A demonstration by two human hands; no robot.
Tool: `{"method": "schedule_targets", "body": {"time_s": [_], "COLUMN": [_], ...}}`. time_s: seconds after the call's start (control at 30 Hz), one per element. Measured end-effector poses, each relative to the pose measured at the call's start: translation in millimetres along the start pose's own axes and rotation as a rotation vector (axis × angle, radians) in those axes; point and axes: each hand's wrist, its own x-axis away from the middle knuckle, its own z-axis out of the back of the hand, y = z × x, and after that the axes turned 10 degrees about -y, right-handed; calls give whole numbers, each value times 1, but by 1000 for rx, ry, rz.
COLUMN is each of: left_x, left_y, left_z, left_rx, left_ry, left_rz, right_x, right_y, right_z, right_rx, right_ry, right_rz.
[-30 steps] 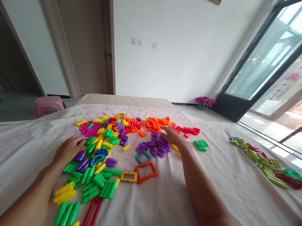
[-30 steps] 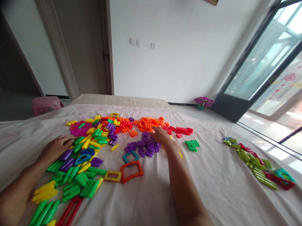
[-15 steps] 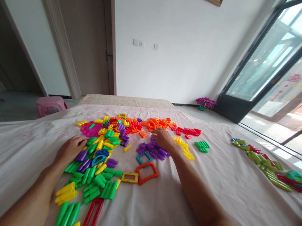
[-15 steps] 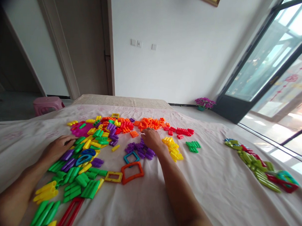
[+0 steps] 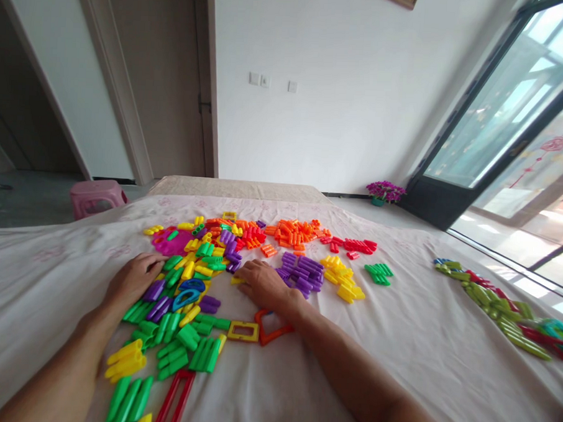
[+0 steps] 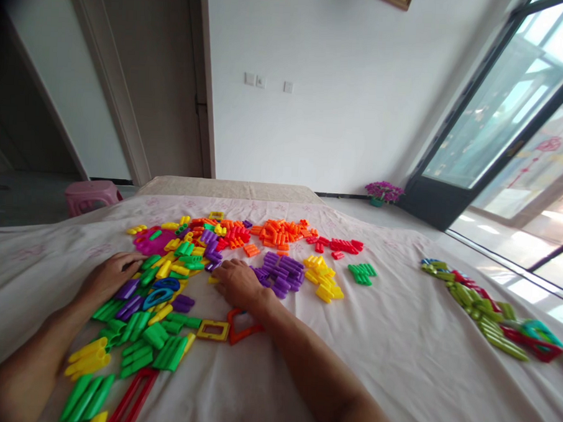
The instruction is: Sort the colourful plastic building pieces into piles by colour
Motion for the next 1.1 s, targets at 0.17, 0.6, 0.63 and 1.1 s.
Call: {"method": "schedule_targets", "body": {"time_s": [0.17,0.6,0.63,1.1], "left_x": [1,0,0,1], "left_y": [2,1,1,3], "left_z": [2,1,1,2], "left_rx": [0,-2,-3,-8], "left_ry": [-1,-5,-3,-24], "left_rz": [19,10,6,14], "right_x": [2,61,68,31], "right_y": [5,86,93,18], "right_z": [3,84,87,60], "right_rx": [-11,116,121,-152], "right_ry": [57,61,28,88], "right_rz": [10,-830,-884,-130]}}
